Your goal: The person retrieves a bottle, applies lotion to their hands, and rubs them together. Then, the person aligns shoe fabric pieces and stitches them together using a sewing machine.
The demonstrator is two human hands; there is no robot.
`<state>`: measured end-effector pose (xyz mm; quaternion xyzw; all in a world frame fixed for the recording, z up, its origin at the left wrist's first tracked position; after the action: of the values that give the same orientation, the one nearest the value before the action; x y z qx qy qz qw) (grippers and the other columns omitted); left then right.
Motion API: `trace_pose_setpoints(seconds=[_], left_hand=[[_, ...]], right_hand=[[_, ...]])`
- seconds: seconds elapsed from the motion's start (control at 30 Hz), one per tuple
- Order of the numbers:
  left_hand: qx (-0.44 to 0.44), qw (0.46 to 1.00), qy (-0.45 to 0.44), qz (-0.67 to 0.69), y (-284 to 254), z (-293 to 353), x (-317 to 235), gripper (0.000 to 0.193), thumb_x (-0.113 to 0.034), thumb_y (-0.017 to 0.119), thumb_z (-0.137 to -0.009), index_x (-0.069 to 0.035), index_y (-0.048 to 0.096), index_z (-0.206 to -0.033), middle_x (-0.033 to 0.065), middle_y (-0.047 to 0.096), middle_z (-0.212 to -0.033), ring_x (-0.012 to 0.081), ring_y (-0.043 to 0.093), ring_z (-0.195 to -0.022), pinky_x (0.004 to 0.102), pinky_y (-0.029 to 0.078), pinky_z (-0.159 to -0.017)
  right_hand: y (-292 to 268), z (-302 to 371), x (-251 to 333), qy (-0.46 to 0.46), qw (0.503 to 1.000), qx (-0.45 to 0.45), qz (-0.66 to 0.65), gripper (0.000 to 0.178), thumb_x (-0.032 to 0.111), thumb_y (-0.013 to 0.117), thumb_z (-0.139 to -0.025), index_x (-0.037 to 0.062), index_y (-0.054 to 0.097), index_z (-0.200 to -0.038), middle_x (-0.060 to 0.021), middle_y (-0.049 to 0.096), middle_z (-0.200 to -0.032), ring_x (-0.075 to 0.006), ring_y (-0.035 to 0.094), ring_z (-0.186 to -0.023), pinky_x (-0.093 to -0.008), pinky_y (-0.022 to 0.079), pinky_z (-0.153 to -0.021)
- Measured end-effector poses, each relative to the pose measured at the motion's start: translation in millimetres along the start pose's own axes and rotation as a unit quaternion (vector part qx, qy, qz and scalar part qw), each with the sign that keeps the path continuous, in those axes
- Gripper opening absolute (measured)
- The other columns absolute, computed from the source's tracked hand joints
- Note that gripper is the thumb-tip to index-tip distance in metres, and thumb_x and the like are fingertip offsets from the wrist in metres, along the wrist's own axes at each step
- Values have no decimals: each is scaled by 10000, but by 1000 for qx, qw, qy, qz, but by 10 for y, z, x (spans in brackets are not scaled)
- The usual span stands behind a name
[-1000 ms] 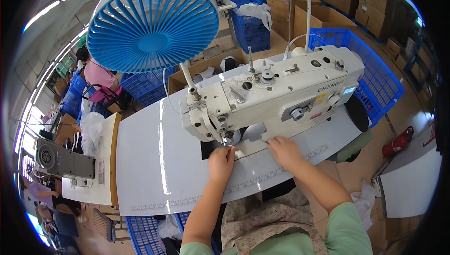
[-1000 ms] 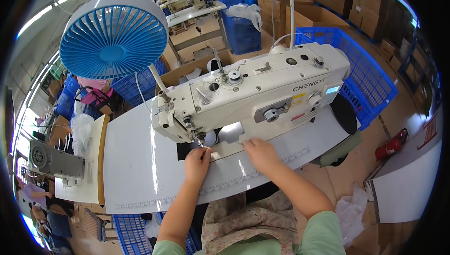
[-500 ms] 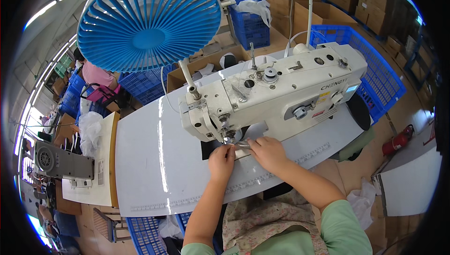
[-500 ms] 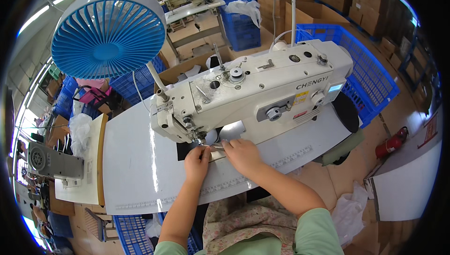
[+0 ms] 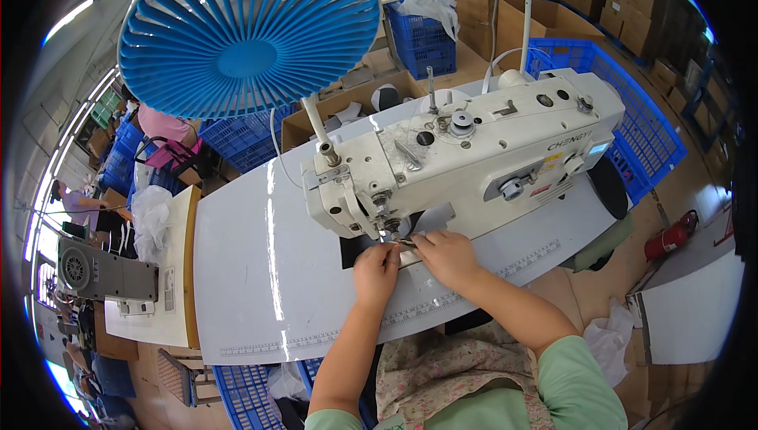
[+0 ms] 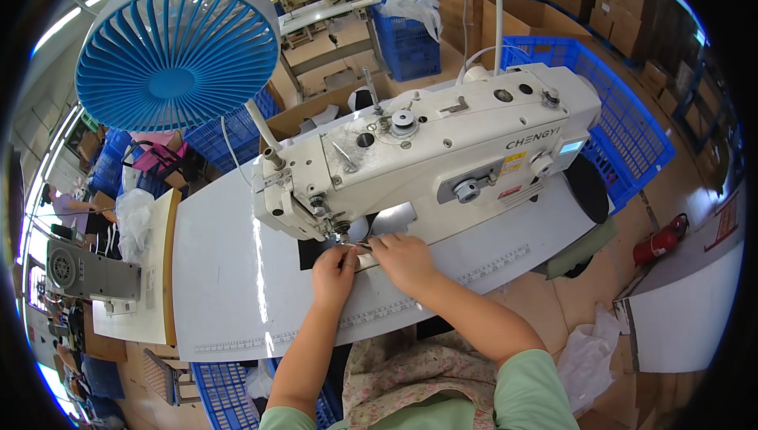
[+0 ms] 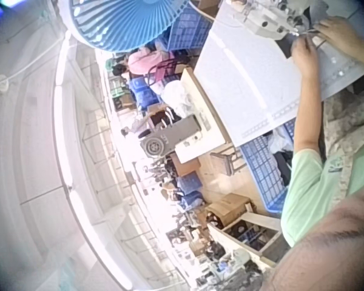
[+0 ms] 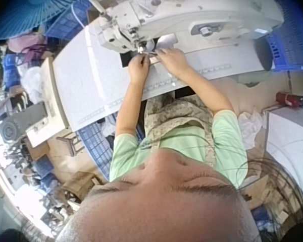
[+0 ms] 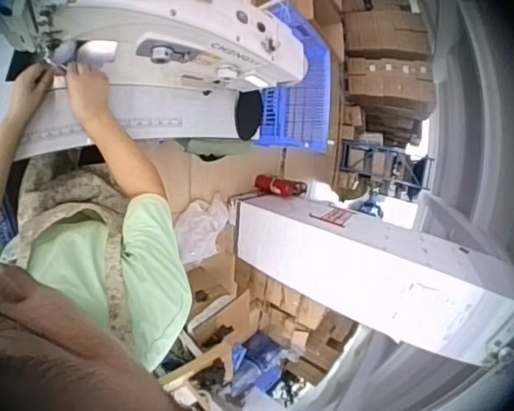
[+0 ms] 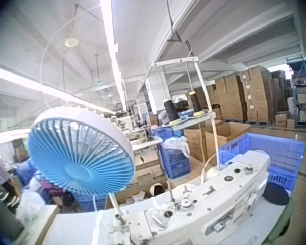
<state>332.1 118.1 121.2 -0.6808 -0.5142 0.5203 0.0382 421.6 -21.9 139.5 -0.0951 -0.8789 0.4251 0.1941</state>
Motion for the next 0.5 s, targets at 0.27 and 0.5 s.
trace_pose_setpoints(seconds=[0.27,0.5], left_hand=[[13,998,54,-35,-45,-17,-174,75,-132,706,-843,-57,704,-837,121,647,-722,314,631,-672,414,494,-618],[337,924,168,70,-516,828,-653,87,-121,726,-806,-62,669,-778,102,584,-661,309,618,-654,400,489,-577]], right_hand=[[-28,111,-33,-7,1000,-9,-12,271,221,728,-790,110,697,-1036,-34,630,-804,-240,632,-721,-374,518,-610],[-642,657,-768,51,995,74,47,379,246,738,-774,127,685,-1130,-46,649,-949,-272,609,-923,-425,499,-797]])
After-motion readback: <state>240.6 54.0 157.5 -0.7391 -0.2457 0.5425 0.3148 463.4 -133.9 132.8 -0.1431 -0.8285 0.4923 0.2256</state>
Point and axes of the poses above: each hand's wrist, its own z-axis away from the middle knuckle, its own y-axis out of the palm, x = y × z, the point moved 4 cm from there along -z, towards the middle knuckle
